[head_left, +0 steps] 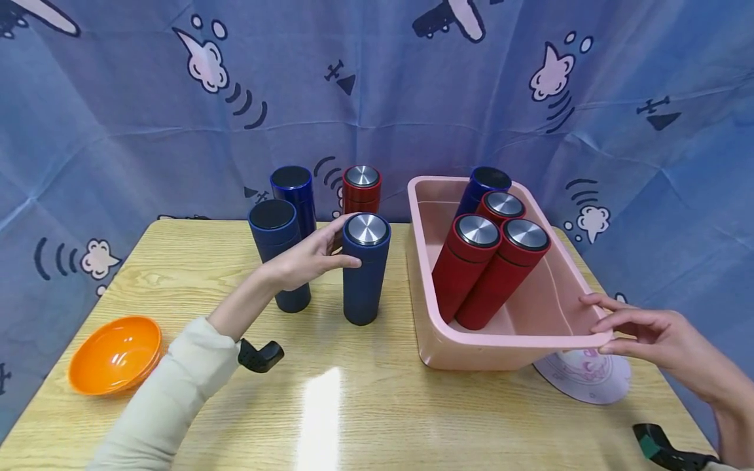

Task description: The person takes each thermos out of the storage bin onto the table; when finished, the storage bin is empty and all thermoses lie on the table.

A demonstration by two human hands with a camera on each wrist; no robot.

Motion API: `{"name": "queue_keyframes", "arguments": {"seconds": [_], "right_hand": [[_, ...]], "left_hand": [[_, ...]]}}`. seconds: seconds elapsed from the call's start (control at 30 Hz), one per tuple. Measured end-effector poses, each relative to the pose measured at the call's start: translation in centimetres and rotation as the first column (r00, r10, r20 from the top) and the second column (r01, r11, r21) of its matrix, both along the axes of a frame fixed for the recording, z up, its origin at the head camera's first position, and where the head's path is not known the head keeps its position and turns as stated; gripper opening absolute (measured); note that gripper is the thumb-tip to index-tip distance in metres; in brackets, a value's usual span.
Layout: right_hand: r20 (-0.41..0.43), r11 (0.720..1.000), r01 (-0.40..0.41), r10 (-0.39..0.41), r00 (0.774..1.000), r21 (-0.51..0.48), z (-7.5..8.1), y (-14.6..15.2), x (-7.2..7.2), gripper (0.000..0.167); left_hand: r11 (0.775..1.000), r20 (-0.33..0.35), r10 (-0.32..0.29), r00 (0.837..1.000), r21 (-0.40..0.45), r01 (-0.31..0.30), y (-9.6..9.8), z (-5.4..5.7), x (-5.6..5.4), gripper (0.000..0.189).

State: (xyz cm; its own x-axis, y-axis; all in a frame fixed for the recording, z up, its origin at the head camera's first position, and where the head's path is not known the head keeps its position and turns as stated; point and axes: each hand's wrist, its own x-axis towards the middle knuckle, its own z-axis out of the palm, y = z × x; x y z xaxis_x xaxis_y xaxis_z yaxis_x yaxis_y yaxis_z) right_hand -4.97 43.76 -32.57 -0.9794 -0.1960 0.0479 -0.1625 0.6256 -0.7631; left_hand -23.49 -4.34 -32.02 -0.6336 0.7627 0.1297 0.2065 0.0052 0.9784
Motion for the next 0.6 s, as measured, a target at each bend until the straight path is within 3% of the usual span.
{"name": "queue_keyframes", "arguments": {"seconds": [0.27, 0.43, 0.6], "right_hand": [[0.015, 0.999, 0.035, -0.035, 0.999, 0.013, -0.1, 0.1, 0.1, 0.021], [0.020, 1.000, 0.023, -0.023, 1.000, 0.002, 0.0, 0.0, 0.1, 0.022], [0.002, 1.000, 0.006, -0.006, 1.000, -0.022, 0.1, -0.1, 0.0, 0.023]], "left_hand": [[1.000, 0.066, -0.014, 0.998, -0.002, 0.014, 0.3, -0.4, -0.8, 0.072], [1.000, 0.134, 0.015, 0.991, 0.013, -0.017, 0.2, -1.4, -1.0, 0.078], [0.998, 0.084, 0.056, 0.995, 0.017, -0.058, 0.3, -2.9, -0.8, 0.077]]}}
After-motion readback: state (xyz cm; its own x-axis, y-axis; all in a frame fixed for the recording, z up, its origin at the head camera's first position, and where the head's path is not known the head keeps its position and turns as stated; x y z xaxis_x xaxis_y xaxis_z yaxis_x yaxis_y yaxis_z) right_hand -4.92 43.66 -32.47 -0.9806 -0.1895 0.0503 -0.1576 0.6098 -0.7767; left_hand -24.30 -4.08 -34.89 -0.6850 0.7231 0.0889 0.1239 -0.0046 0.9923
